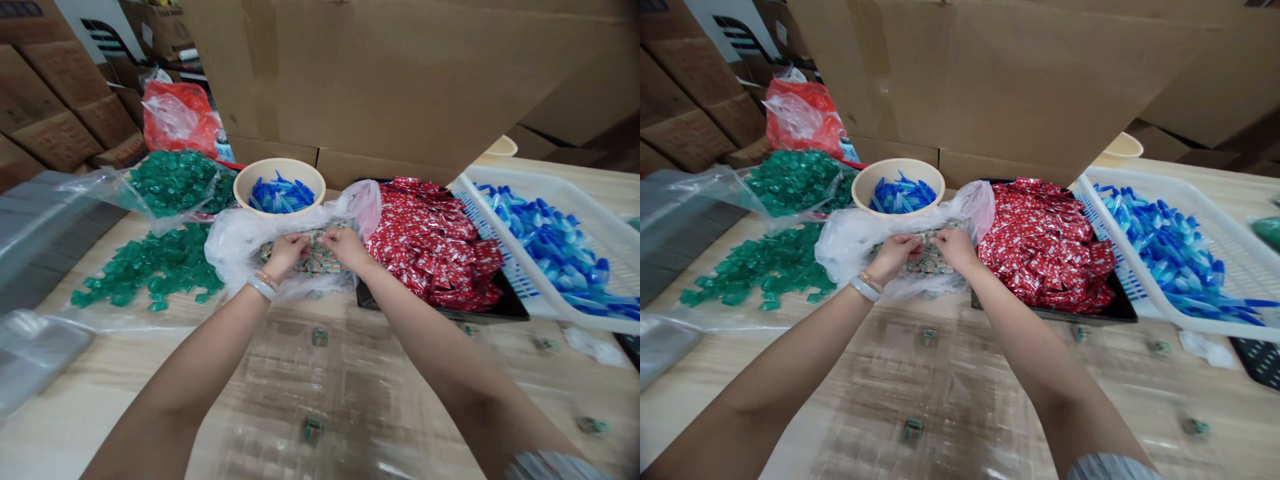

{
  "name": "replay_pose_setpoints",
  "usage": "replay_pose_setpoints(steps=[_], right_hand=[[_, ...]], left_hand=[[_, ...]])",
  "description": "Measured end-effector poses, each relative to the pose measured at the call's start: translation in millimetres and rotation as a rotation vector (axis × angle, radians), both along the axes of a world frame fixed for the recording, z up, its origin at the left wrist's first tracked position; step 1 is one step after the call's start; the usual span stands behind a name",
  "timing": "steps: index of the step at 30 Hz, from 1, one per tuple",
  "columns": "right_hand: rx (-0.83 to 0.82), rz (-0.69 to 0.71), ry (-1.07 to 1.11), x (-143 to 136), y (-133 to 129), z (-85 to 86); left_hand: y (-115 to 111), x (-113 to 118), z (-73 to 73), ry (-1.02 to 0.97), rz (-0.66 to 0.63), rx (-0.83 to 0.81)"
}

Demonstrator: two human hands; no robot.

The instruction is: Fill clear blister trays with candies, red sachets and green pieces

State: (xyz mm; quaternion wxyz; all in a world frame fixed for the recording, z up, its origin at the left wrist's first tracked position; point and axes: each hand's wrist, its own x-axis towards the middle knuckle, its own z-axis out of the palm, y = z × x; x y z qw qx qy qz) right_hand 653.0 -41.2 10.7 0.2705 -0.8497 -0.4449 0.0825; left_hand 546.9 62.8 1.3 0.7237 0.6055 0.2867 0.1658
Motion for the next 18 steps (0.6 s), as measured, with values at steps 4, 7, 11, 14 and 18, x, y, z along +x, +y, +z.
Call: replay_pose_setpoints(steps=[4,7,11,14,18], right_hand=[[-0.082,0.146,-0.268,-2.2,-5.3,-9.6],[-0.137,0.197,-0.301,1.2,-2.8,-14.1],[0.015,0.119,-0.005,9.9,1.7,-11.7],[0.197,0.008,0.437,9.1,0.8,-8.1],[0.303,-0.054,0.821,2.6,-1.1,-7.4]], left_hand=[[2.8,-6.0,-5.6,0.008,0.042,0.032],[2.3,-5.5,-8.5,0.027,0.087,0.025],[1.1,0.5,-9.6,0.014,0.123,-0.005],[-1.5,7.0,-8.0,-0.014,0.154,-0.041],[-9.1,16.1,-2.3,-0.080,0.173,-0.131]])
